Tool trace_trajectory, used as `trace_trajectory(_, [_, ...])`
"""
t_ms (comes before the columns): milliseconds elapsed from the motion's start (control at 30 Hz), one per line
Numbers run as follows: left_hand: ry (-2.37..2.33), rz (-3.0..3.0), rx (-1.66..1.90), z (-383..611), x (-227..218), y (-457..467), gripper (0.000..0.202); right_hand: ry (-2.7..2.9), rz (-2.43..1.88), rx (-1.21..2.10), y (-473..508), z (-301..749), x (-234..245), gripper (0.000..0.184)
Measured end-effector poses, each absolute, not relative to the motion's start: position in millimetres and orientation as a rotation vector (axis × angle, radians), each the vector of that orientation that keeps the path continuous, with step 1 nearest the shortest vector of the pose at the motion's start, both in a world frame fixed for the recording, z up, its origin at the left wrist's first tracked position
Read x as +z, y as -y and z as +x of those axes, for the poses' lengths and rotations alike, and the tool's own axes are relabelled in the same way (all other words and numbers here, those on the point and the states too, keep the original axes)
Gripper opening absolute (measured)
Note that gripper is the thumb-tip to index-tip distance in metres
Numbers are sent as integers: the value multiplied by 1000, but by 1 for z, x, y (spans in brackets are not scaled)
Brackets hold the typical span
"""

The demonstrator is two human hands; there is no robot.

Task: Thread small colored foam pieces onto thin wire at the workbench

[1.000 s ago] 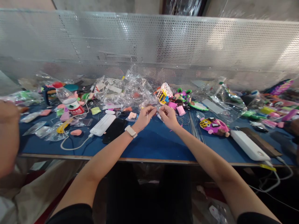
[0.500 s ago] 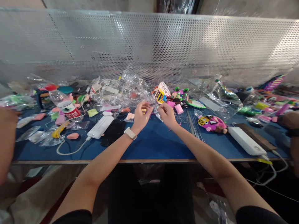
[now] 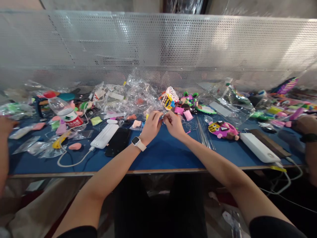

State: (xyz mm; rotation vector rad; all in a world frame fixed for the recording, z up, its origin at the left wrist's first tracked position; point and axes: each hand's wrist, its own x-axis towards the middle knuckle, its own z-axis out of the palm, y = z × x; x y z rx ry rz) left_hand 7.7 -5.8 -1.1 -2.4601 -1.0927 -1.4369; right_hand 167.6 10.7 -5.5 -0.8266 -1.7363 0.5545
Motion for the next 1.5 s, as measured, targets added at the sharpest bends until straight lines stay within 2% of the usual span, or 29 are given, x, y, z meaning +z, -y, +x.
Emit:
trace_trajectory(133, [1095,-2438,-1432,0,1,4,17,1731,-808,583,-8,167,-4,16])
trace_trajectory(333, [1075,-2475,-1490,-2,1,2,16,1860,-761,460,-11,173,-2,11])
trace_trajectory(700, [1272,-2672,-1642,-2,5,2,18,1880,-741,493,-16,179,-2,9])
trace_trajectory(767, [1267,-2735,-1552,-5,9,0,18,1860,-750,544,-17,178,-4,10])
trace_trajectory(933, [1274,-2582,-1063,-10,10,-2,22,1739,-771,717,-21,169,-11,14])
trace_trajectory(1000, [1300,-2532,-1023,-9,7,-2,25,1634,-789,772,-25,167,-13,16])
trace_trajectory(1100, [1341,-2598,-1143,-8,4,-4,25,1414,-824,997,-31,168,-13,21])
trace_trajectory(1233, [1393,-2707,-1508,-12,0,-13,21,1280,-770,1302,-32,174,-5,32])
trace_trajectory(1367, [1470,-2899,-1855,-16,-6,-23,21,1254,-691,1434,-27,177,4,39])
trace_trajectory(1500, [1447,-3027,-1914,-12,-13,-24,16,1249,-648,1472,-23,176,5,40])
